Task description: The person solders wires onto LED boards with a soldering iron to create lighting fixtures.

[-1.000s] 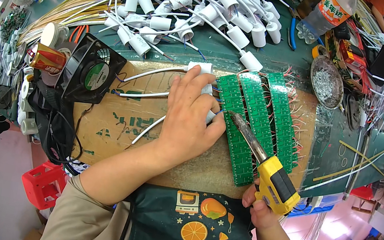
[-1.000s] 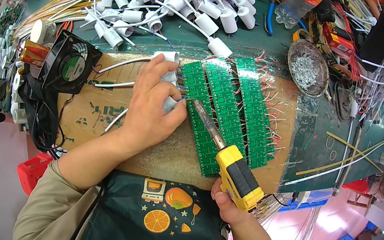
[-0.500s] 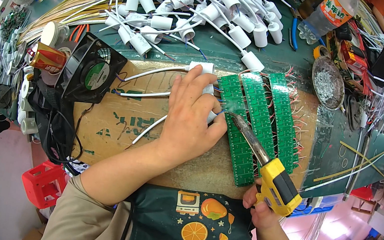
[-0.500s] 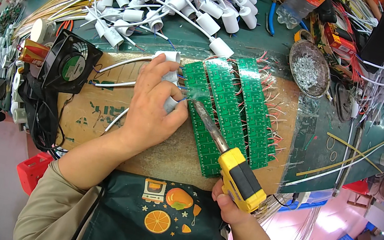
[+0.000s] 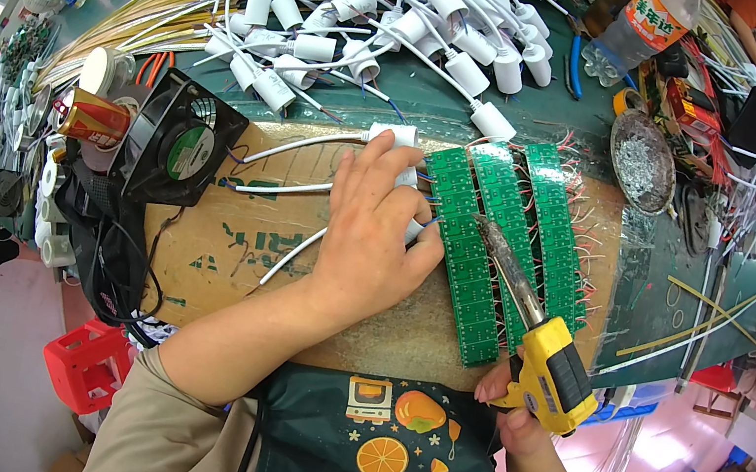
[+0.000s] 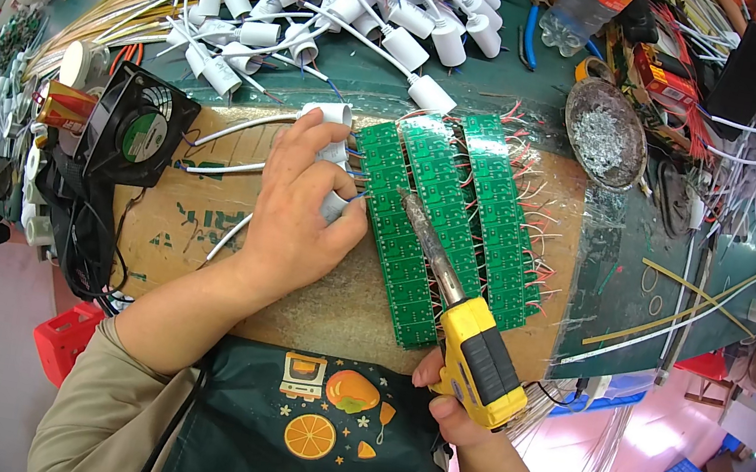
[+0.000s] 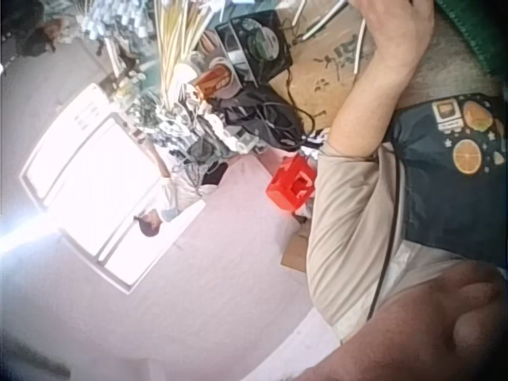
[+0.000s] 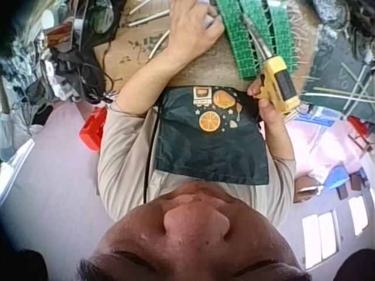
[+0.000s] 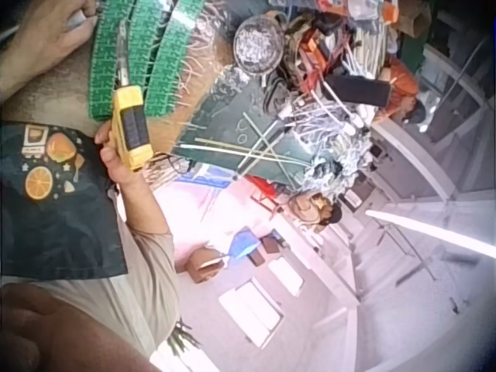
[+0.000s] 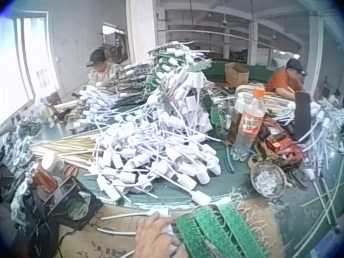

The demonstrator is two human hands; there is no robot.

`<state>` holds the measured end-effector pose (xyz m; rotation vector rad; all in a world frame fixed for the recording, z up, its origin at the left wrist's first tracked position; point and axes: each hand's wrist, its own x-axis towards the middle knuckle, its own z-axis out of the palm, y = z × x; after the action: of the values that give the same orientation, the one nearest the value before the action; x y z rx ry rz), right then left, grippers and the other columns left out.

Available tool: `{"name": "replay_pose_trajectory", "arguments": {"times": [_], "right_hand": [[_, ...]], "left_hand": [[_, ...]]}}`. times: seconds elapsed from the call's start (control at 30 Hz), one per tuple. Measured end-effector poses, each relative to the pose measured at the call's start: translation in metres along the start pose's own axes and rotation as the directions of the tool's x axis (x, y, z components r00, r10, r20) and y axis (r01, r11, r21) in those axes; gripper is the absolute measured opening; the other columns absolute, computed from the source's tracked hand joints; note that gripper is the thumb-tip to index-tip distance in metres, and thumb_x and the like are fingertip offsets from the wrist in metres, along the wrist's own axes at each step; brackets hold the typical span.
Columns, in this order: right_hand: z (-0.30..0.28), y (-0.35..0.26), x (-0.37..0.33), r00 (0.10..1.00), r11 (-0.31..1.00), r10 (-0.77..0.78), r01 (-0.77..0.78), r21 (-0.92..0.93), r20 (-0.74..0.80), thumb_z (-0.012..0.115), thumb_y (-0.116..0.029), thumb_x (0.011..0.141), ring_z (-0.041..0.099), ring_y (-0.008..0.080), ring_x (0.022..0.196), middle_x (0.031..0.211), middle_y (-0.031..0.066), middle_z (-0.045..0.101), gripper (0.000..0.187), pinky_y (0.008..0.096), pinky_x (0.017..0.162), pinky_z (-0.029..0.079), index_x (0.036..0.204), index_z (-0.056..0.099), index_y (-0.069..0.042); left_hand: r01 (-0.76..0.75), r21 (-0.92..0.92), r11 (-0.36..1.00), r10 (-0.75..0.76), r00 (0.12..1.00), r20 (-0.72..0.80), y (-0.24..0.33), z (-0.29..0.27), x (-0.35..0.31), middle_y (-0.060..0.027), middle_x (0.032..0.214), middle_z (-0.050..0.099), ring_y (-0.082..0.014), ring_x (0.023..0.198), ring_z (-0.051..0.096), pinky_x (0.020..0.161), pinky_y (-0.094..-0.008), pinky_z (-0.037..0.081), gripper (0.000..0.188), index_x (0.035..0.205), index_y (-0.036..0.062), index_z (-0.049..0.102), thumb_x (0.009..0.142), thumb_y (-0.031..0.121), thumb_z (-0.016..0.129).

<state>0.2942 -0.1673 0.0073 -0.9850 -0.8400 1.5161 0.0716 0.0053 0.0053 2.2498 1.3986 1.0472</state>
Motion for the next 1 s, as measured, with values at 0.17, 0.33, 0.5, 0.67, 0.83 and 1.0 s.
{"name": "replay_pose_trajectory", "arguments": {"times": [0.17, 0.33, 0.5, 0.67, 0.83, 1.0], "right_hand": [[-0.0035, 0.0029, -0.0013, 0.999, 0.999, 0.042, -0.041, -0.035, 0.035, 0.082, -0.043, 0.085, 0.059, 0.0167, 0.087, 0.096, 0.0046, 0.058, 0.067, 0.0326, 0.076, 0.052, 0.133, 0.052, -0.007], [-0.0073, 0.0028, -0.0054, 0.995, 0.996, 0.071, -0.068, -0.051, 0.063, 0.082, -0.043, 0.086, 0.057, 0.0139, 0.083, 0.094, 0.0029, 0.058, 0.066, 0.0300, 0.072, 0.051, 0.133, 0.052, -0.007], [-0.0038, -0.0006, -0.0050, 0.994, 0.994, 0.105, -0.105, -0.004, -0.019, 0.081, -0.041, 0.086, 0.055, 0.0122, 0.080, 0.093, 0.0023, 0.058, 0.063, 0.0279, 0.067, 0.048, 0.131, 0.052, -0.007], [-0.0022, -0.0019, -0.0032, 0.992, 0.992, 0.123, -0.124, -0.025, -0.042, 0.081, -0.042, 0.085, 0.053, 0.0112, 0.075, 0.088, 0.0013, 0.057, 0.053, 0.0267, 0.063, 0.046, 0.115, 0.057, -0.007], [-0.0033, -0.0030, -0.0020, 0.987, 0.986, 0.156, -0.158, -0.058, -0.040, 0.081, -0.043, 0.085, 0.051, 0.0102, 0.068, 0.082, 0.0000, 0.055, 0.045, 0.0262, 0.059, 0.042, 0.099, 0.057, -0.008], [0.0010, -0.0043, 0.0000, 0.990, 0.988, 0.131, -0.135, -0.076, -0.050, 0.080, -0.038, 0.087, 0.049, 0.0097, 0.066, 0.077, -0.0014, 0.053, 0.038, 0.0261, 0.058, 0.041, 0.094, 0.058, -0.009]], "left_hand": [[0.006, 0.011, 1.000, -0.006, 1.000, 0.009, 0.0005, -0.0019, -0.0001, -0.0190, 0.134, 0.055, -0.0463, 0.137, 0.042, 0.113, -0.0577, 0.031, 0.018, 0.083, 0.0060, 0.059, 0.074, 0.006, 0.074], [0.005, -0.002, 1.000, -0.005, 1.000, 0.005, -0.0008, -0.0023, -0.0007, -0.0187, 0.134, 0.055, -0.0457, 0.138, 0.042, 0.114, -0.0577, 0.031, 0.018, 0.084, 0.0064, 0.060, 0.075, 0.007, 0.075], [-0.016, -0.016, 1.000, 0.017, 1.000, 0.009, -0.0009, -0.0026, -0.0028, -0.0176, 0.134, 0.055, -0.0448, 0.138, 0.043, 0.114, -0.0581, 0.030, 0.018, 0.088, 0.0072, 0.062, 0.076, 0.007, 0.076], [-0.039, -0.013, 0.999, 0.040, 0.999, 0.033, -0.0017, -0.0044, -0.0056, -0.0160, 0.133, 0.057, -0.0438, 0.137, 0.044, 0.115, -0.0593, 0.030, 0.016, 0.090, 0.0084, 0.066, 0.077, 0.007, 0.076], [-0.063, -0.037, 0.997, 0.065, 0.997, 0.038, -0.0008, -0.0061, -0.0041, -0.0165, 0.133, 0.057, -0.0441, 0.136, 0.045, 0.114, -0.0594, 0.030, 0.014, 0.086, 0.0078, 0.065, 0.077, 0.006, 0.076], [-0.080, -0.051, 0.995, 0.082, 0.996, 0.028, -0.0026, -0.0048, -0.0037, -0.0178, 0.132, 0.057, -0.0446, 0.135, 0.046, 0.113, -0.0589, 0.031, 0.014, 0.084, 0.0067, 0.064, 0.075, 0.005, 0.075]]}}
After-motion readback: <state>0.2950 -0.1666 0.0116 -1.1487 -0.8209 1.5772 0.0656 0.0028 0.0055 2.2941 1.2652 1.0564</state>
